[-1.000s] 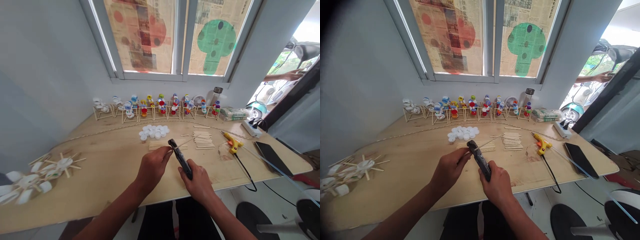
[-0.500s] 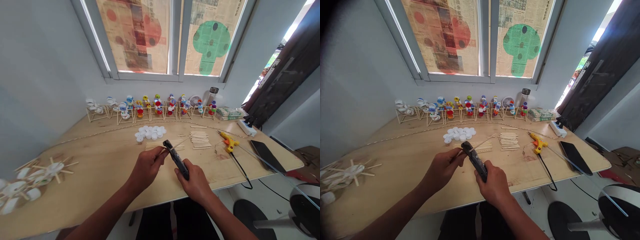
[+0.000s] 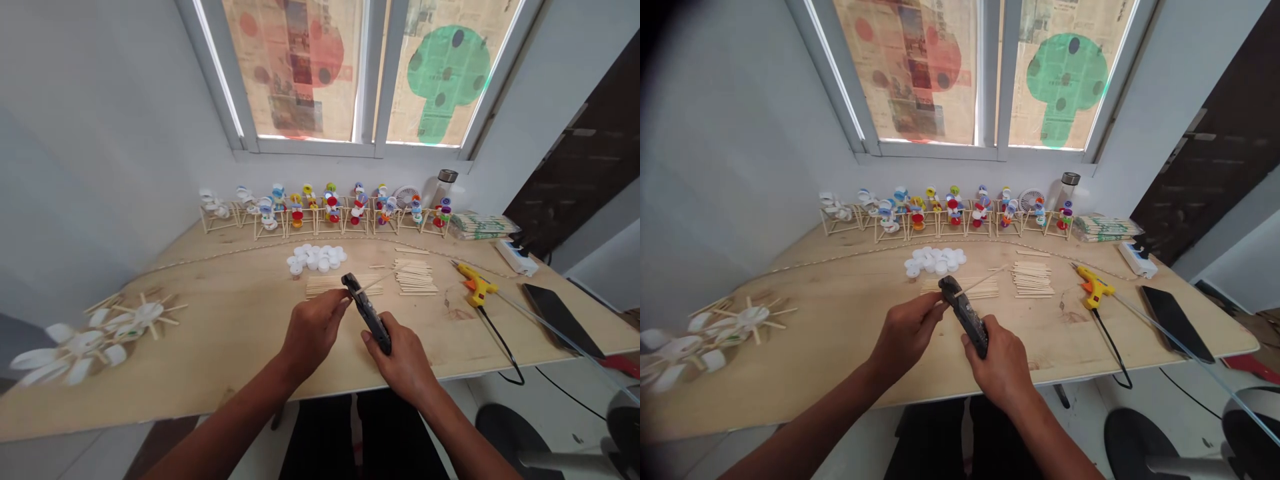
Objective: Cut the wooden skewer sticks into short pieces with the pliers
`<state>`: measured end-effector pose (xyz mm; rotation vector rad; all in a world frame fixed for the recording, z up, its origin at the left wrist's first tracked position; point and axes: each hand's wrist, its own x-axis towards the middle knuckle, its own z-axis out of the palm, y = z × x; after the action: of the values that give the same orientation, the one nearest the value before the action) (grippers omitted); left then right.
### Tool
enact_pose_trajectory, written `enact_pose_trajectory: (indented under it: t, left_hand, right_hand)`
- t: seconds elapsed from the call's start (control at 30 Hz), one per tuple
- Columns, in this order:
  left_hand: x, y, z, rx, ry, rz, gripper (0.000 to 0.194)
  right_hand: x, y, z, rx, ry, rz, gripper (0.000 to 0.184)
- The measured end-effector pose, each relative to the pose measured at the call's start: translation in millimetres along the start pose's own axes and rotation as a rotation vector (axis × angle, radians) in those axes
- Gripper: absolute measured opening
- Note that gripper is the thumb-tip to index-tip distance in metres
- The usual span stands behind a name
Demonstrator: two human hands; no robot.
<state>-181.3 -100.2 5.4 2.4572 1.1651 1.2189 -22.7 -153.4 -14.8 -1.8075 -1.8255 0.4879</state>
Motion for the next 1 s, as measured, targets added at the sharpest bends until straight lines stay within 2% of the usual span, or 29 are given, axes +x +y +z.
enact_pose_trajectory:
  t: [0.23, 0.37, 0.47, 0.6, 0.67, 0.73, 0.83, 1.0]
  left_hand:
    - [9.7, 2.8, -17.7, -0.284, -0.198, -0.162, 0.033]
    - [13.3, 1.3, -23.3, -0.385, -0.281, -0.164, 0.036]
    - [10.5, 1.1, -19.8, -0.286, -0.217, -0.151, 0.033]
    - [-0.8, -2.0, -6.3, -0.048, -0.002, -0.050, 0.018]
    - [-6.4, -5.1, -0.1, 0.060, 0.064, 0.014, 0.019]
    - [-9.6, -7.8, 3.1, 0.130, 0.069, 0.054, 0.020]
    - [-9.3, -8.3, 1.8, 0.114, 0.038, 0.057, 0.020]
    - [-0.3, -4.1, -10.0, -0.080, -0.052, -0.080, 0.024]
  right_hand:
    - [-2.9, 3.0, -1.6, 0.003, 0.017, -0.061, 0.012]
    - [-2.7, 4.9, 0.8, -0.059, 0.042, -0.079, 0.012]
    - [-1.0, 5.6, 4.7, -0.107, 0.051, -0.068, 0.014]
    - [2.2, 2.5, 7.4, -0.104, 0.033, -0.038, 0.017]
    - [3.1, -0.1, 6.8, -0.066, 0.001, -0.030, 0.017]
    - [3.5, -2.2, 5.6, -0.024, -0.024, -0.029, 0.017]
    - [3.6, -3.0, 4.3, 0.001, -0.031, -0.034, 0.014]
    - [3.9, 0.1, 4.6, -0.003, -0.029, -0.057, 0.013]
